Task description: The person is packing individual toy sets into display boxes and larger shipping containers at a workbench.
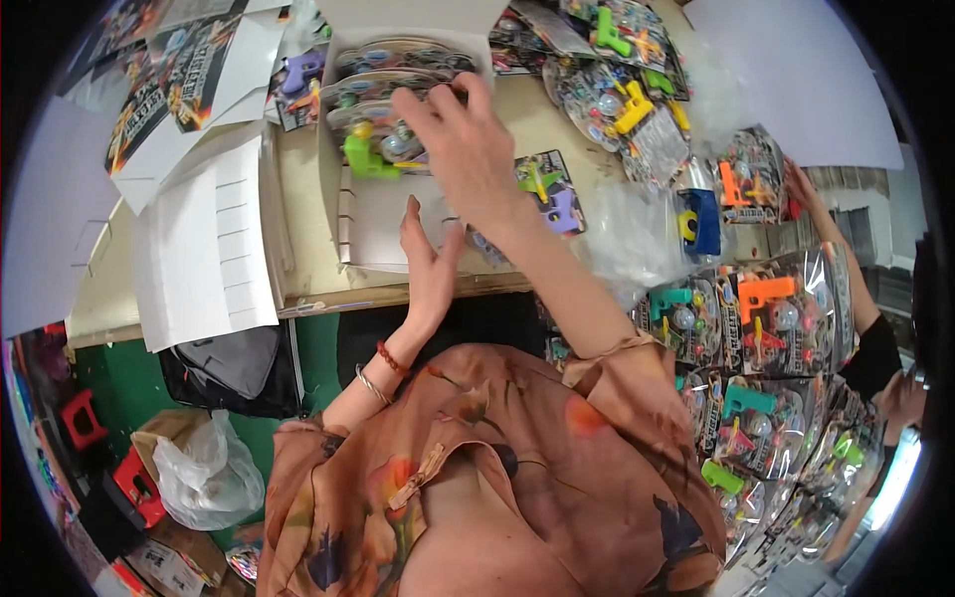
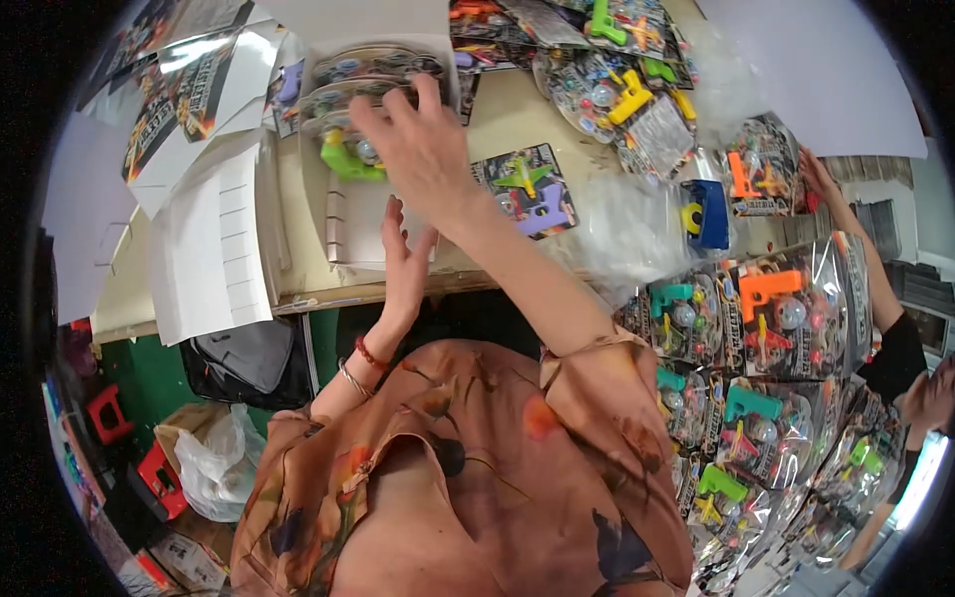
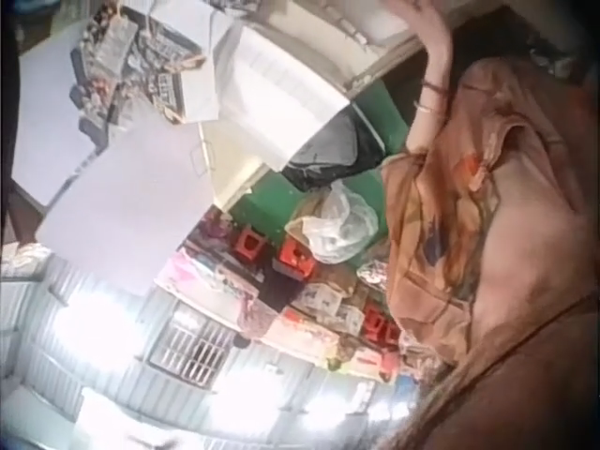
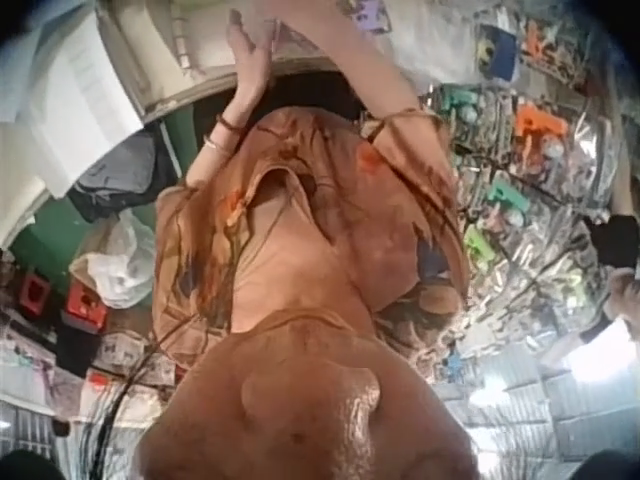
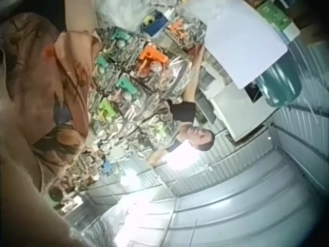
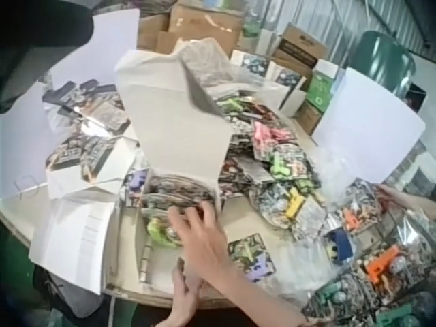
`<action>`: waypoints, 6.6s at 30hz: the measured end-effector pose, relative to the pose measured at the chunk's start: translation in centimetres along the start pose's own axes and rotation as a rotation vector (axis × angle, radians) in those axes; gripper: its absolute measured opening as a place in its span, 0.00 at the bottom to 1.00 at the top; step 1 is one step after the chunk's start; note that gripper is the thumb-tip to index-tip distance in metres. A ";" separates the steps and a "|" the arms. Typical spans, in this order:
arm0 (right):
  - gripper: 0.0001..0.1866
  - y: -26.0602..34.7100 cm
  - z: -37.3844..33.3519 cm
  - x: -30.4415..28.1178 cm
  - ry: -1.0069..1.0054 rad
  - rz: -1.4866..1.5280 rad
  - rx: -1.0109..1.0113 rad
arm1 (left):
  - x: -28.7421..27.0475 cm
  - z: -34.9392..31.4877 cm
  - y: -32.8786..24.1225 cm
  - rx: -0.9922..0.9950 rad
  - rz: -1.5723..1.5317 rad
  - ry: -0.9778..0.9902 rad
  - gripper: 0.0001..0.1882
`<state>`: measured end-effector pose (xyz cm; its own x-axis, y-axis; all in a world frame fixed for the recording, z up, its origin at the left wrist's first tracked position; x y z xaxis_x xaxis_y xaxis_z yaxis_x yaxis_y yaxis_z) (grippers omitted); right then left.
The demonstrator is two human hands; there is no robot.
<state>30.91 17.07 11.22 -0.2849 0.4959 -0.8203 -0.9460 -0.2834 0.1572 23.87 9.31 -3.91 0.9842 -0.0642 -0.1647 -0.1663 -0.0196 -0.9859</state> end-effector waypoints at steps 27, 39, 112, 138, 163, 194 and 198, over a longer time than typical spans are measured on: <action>0.24 -30.3 -13.0 -3.8 0.183 -0.325 0.832 | 13.6 10.2 -2.9 0.230 0.819 0.418 0.49; 0.15 -24.6 -18.1 -10.5 -0.907 1.140 0.922 | 9.3 7.6 -13.8 0.367 -0.041 0.357 0.19; 0.23 -2.2 -3.1 -8.1 0.010 0.084 -0.167 | 0.4 4.1 1.4 -0.131 -0.790 -0.200 0.20; 0.22 -1.2 -3.5 -5.7 0.182 0.044 0.018 | -2.2 5.9 5.2 -0.446 -1.027 -0.548 0.14; 0.23 1.1 -4.5 -2.7 -0.097 0.287 -0.009 | 0.7 -3.1 0.3 0.694 0.767 0.279 0.24; 0.15 -33.4 -17.6 1.6 -0.796 2.095 1.276 | 16.6 8.8 -2.6 -0.027 -0.341 0.014 0.30; 0.14 -29.3 -16.7 -1.2 -0.661 2.144 1.265 | 21.3 17.9 -0.3 -0.207 -0.315 -0.149 0.30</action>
<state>61.54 11.01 -1.57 -0.2262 0.4735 0.8512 0.8971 -0.2391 0.3714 45.95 25.83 -7.66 0.9843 0.1223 0.1270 0.1514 -0.2168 -0.9644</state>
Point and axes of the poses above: each hand's wrist, its own z-axis towards the middle knuckle, its own x-axis out of the palm, y = z × x, the point moved 5 cm from there along z, towards the middle knuckle, and after that the axes turned 6 degrees about x, right-handed, at the moved point
